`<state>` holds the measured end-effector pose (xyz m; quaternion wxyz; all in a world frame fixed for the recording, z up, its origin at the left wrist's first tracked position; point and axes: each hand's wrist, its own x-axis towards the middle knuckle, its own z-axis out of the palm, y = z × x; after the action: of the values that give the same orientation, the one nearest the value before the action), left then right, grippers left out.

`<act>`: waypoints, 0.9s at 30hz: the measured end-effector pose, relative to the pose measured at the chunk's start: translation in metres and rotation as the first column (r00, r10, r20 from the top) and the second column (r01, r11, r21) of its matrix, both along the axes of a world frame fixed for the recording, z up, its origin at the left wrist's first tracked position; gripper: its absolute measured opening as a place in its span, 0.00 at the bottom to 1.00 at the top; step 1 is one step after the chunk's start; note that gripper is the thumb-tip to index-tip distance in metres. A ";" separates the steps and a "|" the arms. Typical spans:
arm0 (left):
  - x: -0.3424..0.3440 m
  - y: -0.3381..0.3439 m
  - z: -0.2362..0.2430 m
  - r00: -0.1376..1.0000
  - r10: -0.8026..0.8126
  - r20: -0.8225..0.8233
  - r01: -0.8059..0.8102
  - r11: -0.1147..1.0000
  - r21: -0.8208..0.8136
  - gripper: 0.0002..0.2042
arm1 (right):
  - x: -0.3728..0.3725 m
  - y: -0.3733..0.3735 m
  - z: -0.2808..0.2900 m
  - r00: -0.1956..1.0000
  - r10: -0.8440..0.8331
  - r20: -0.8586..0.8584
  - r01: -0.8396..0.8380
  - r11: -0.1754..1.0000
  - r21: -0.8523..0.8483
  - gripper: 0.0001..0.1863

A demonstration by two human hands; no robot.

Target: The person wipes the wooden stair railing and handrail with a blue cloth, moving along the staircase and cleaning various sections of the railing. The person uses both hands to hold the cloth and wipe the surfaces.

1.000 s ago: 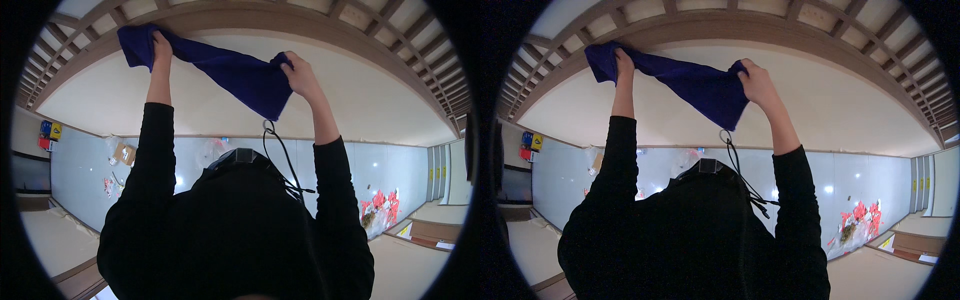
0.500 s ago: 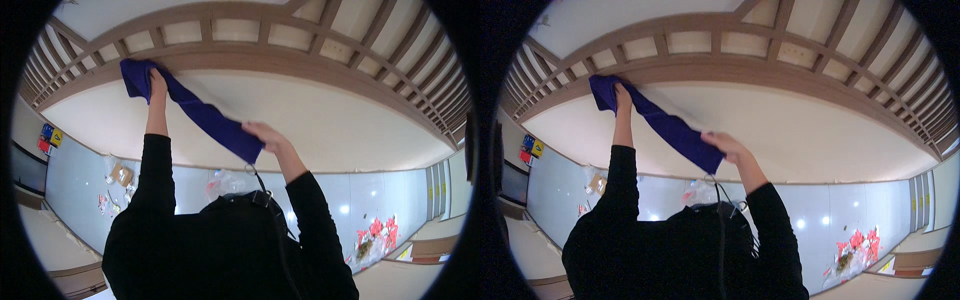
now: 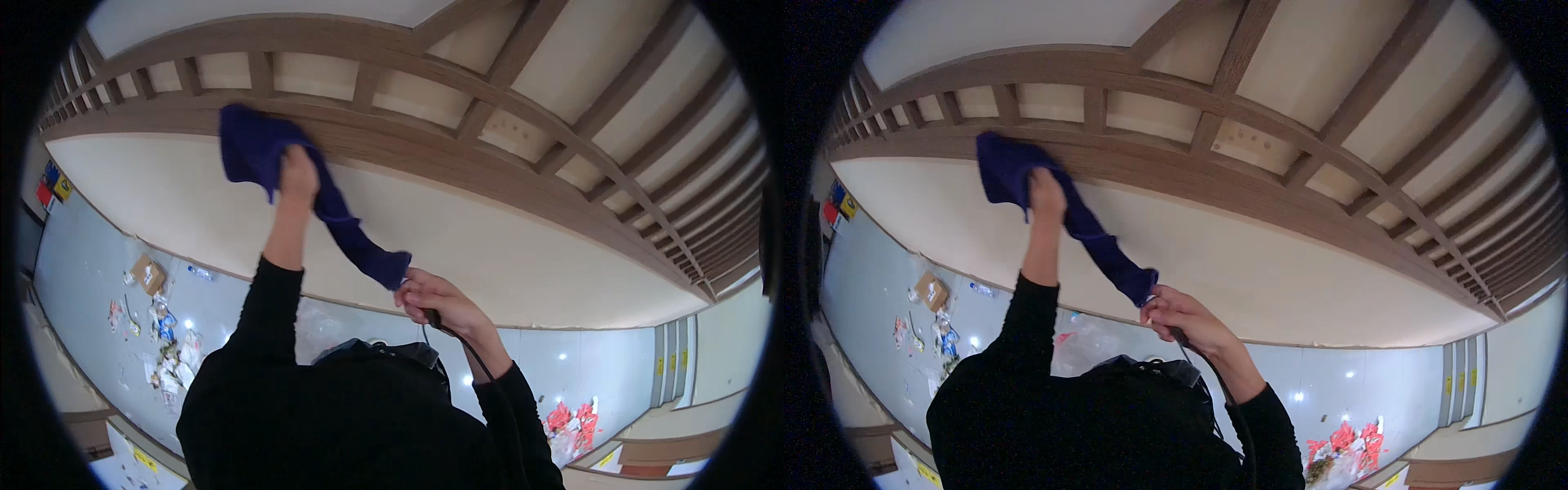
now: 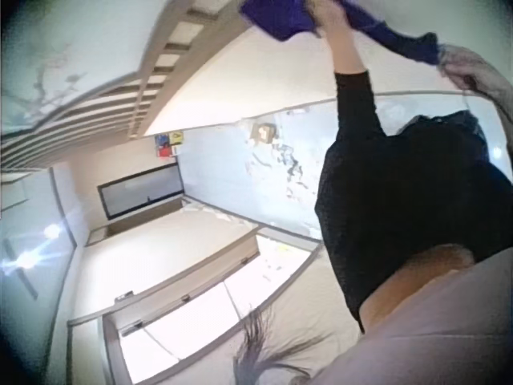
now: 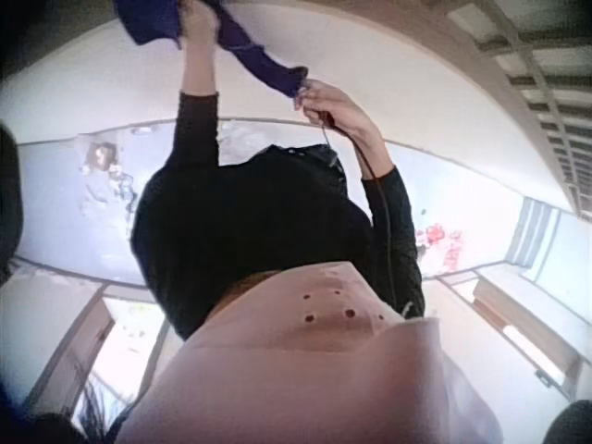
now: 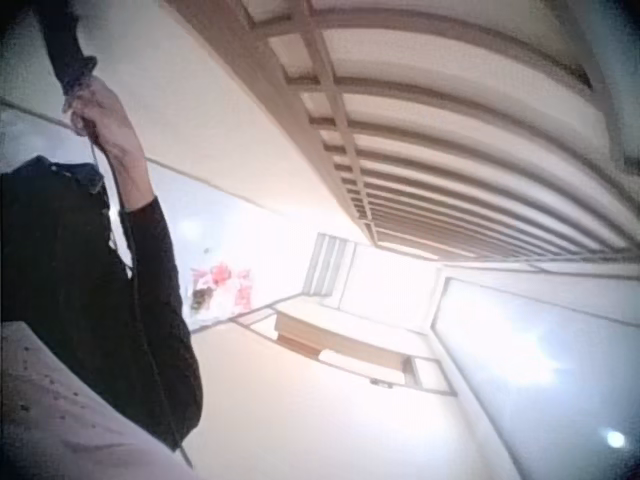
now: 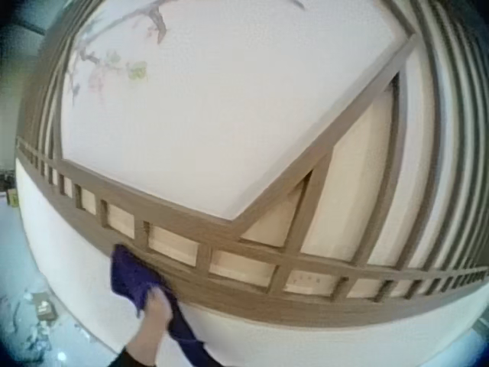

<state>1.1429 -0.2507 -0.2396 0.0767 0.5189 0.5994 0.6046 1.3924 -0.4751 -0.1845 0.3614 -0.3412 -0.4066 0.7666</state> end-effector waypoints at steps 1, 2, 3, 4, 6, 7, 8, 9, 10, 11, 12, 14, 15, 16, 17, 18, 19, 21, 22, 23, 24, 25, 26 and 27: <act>0.037 -0.017 0.006 0.999 -0.037 -0.003 0.036 0.997 -0.066 0.16 | 0.012 -0.001 0.005 1.000 -0.007 0.026 0.006 1.000 0.023 0.16; 0.073 -0.035 0.014 0.998 -0.070 -0.003 0.069 0.989 -0.134 0.16 | 0.028 -0.002 0.011 0.998 -0.008 0.055 0.005 0.999 0.043 0.18; 0.097 -0.045 0.018 0.988 -0.108 -0.109 0.100 0.992 -0.075 0.16 | 0.043 -0.001 0.014 0.996 -0.012 0.084 0.007 0.998 0.070 0.21; 0.111 -0.055 0.023 0.953 -0.117 -0.281 0.151 0.983 0.106 0.16 | 0.056 0.001 0.016 0.991 0.021 0.130 -0.032 0.996 0.087 0.23; 0.130 -0.069 0.030 0.879 -0.051 -0.474 0.264 0.880 0.395 0.15 | 0.066 0.008 0.018 0.955 0.016 0.297 -0.060 0.988 0.140 0.24; 0.131 -0.071 0.029 0.892 -0.161 -0.421 0.341 0.852 0.397 0.12 | 0.068 0.011 0.018 0.928 0.013 0.372 -0.082 0.982 0.169 0.25; 0.128 -0.066 0.021 0.910 -0.135 -0.391 0.300 0.866 0.400 0.11 | 0.069 0.015 0.012 0.900 -0.033 0.434 -0.085 0.964 0.250 0.26; 0.124 -0.061 0.015 0.908 -0.111 -0.405 0.280 0.879 0.387 0.11 | 0.068 0.023 0.005 0.867 -0.083 0.491 -0.096 0.940 0.328 0.27; 0.118 -0.059 0.010 0.903 -0.090 -0.421 0.261 0.892 0.369 0.10 | 0.066 0.032 -0.003 0.829 -0.138 0.542 -0.113 0.908 0.403 0.29; 0.115 -0.063 0.028 0.874 -0.090 -0.478 0.277 0.900 0.337 0.11 | 0.065 0.041 -0.007 0.817 -0.150 0.557 -0.124 0.898 0.423 0.31; 0.111 -0.066 0.037 0.841 -0.077 -0.536 0.280 0.909 0.309 0.12 | 0.062 0.053 -0.014 0.809 -0.153 0.568 -0.147 0.882 0.447 0.32; 0.106 -0.051 0.021 0.837 0.121 -0.534 0.104 0.922 0.372 0.14 | 0.051 0.077 -0.025 0.824 -0.106 0.556 -0.193 0.871 0.452 0.34; 0.112 -0.052 0.026 0.904 0.092 -0.418 0.061 0.939 0.339 0.14 | 0.044 0.090 -0.032 0.849 -0.058 0.525 -0.212 0.873 0.439 0.34; 0.119 -0.052 0.031 0.956 0.068 -0.284 0.024 0.951 0.308 0.14 | 0.037 0.099 -0.037 0.871 -0.013 0.492 -0.229 0.874 0.428 0.34; 0.118 -0.057 0.039 0.986 0.085 -0.143 -0.044 0.961 0.273 0.14 | 0.024 0.105 -0.038 0.879 0.065 0.473 -0.268 0.887 0.376 0.34; 0.135 -0.064 0.051 0.999 0.025 0.040 -0.030 0.990 0.138 0.14 | 0.018 0.109 -0.041 0.881 0.098 0.463 -0.272 0.905 0.327 0.33; 0.153 -0.058 0.040 1.000 0.021 0.015 -0.023 0.988 0.155 0.15 | 0.015 0.110 -0.045 0.884 0.128 0.449 -0.274 0.921 0.277 0.33; 0.184 -0.052 0.029 0.961 0.131 -0.243 -0.041 0.938 0.344 0.16 | 0.019 0.112 -0.058 0.855 0.068 0.514 -0.263 0.911 0.317 0.31; 0.207 -0.066 0.020 0.970 0.006 -0.242 0.036 0.985 0.169 0.17 | 0.025 0.112 -0.067 0.838 0.033 0.544 -0.255 0.906 0.338 0.30; 0.222 -0.081 0.026 0.954 -0.075 -0.292 0.122 0.982 0.145 0.18 | 0.039 0.109 -0.072 0.813 0.006 0.582 -0.268 0.892 0.365 0.29; 0.234 -0.096 0.033 0.931 -0.144 -0.336 0.193 0.974 0.118 0.18 | 0.055 0.102 -0.076 0.784 -0.010 0.620 -0.296 0.873 0.388 0.28; 0.241 -0.101 0.030 0.881 -0.135 -0.453 0.264 0.936 0.235 0.18 | 0.071 0.096 -0.080 0.754 -0.030 0.656 -0.323 0.853 0.410 0.27; 0.248 -0.105 0.026 0.824 -0.103 -0.557 0.338 0.878 0.338 0.18 | 0.087 0.090 -0.085 0.734 -0.069 0.675 -0.332 0.832 0.445 0.25; 0.257 -0.107 0.016 0.811 -0.121 -0.573 0.337 0.896 0.288 0.18 | 0.106 0.087 -0.094 0.725 -0.030 0.688 -0.366 0.829 0.423 0.24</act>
<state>1.3999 -0.3577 -0.2231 -0.1225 0.7425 0.4007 0.5226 1.4982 -0.3882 -0.2781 0.1967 -0.4388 -0.7342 0.4793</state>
